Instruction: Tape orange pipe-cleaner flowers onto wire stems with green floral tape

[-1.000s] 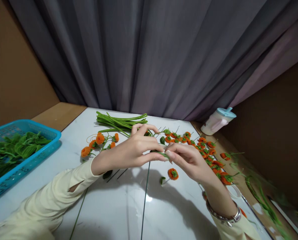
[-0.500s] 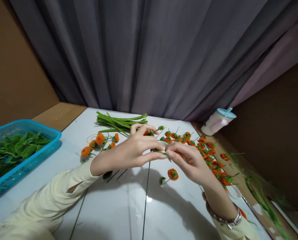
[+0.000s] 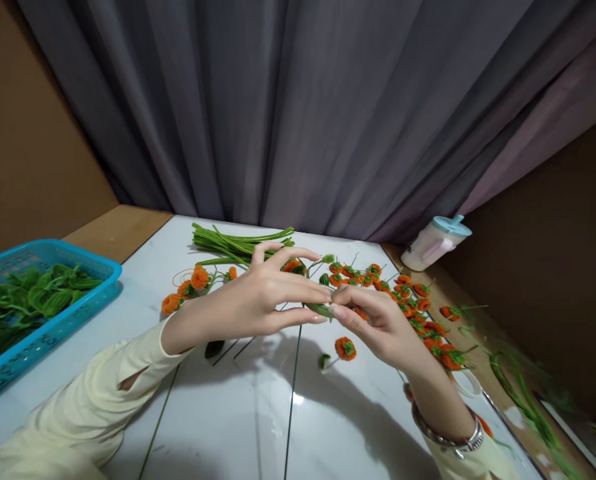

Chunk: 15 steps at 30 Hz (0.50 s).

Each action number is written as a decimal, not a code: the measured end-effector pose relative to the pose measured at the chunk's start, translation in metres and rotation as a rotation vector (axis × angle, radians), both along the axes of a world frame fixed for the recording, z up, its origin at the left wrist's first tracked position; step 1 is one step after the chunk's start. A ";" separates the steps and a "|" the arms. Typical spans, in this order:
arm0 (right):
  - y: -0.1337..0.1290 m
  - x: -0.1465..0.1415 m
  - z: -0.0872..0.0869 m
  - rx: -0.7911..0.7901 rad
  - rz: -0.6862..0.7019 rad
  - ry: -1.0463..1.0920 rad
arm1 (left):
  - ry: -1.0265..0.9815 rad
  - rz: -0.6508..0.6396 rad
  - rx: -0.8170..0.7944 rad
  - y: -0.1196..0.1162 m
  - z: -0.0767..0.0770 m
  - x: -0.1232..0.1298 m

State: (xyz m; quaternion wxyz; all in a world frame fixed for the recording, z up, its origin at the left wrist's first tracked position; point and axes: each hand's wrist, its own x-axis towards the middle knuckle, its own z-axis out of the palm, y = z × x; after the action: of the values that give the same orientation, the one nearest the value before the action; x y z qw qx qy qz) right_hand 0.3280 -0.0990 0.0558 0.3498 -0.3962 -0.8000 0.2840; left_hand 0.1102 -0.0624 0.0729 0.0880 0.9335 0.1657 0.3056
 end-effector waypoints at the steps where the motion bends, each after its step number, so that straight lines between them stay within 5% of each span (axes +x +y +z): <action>1: 0.000 0.001 0.000 -0.014 0.001 0.002 | -0.023 0.002 -0.012 0.000 0.001 -0.001; 6: -0.001 0.003 0.001 -0.038 0.034 0.047 | -0.200 0.095 -0.045 -0.002 0.004 0.001; 10: -0.001 0.003 0.002 -0.037 0.048 0.061 | -0.347 0.328 -0.145 -0.005 0.011 -0.002; 12: -0.001 0.003 0.003 -0.040 0.051 0.060 | -0.188 0.392 -0.316 -0.004 0.014 -0.006; 15: -0.002 0.003 0.003 -0.051 0.050 0.054 | 0.206 0.228 -0.607 -0.001 0.007 -0.010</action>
State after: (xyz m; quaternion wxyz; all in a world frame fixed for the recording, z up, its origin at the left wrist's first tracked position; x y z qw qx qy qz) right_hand 0.3311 -0.1006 0.0585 0.3541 -0.3769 -0.7924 0.3235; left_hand 0.1006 -0.0630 0.0801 0.3101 0.8661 0.3603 0.1545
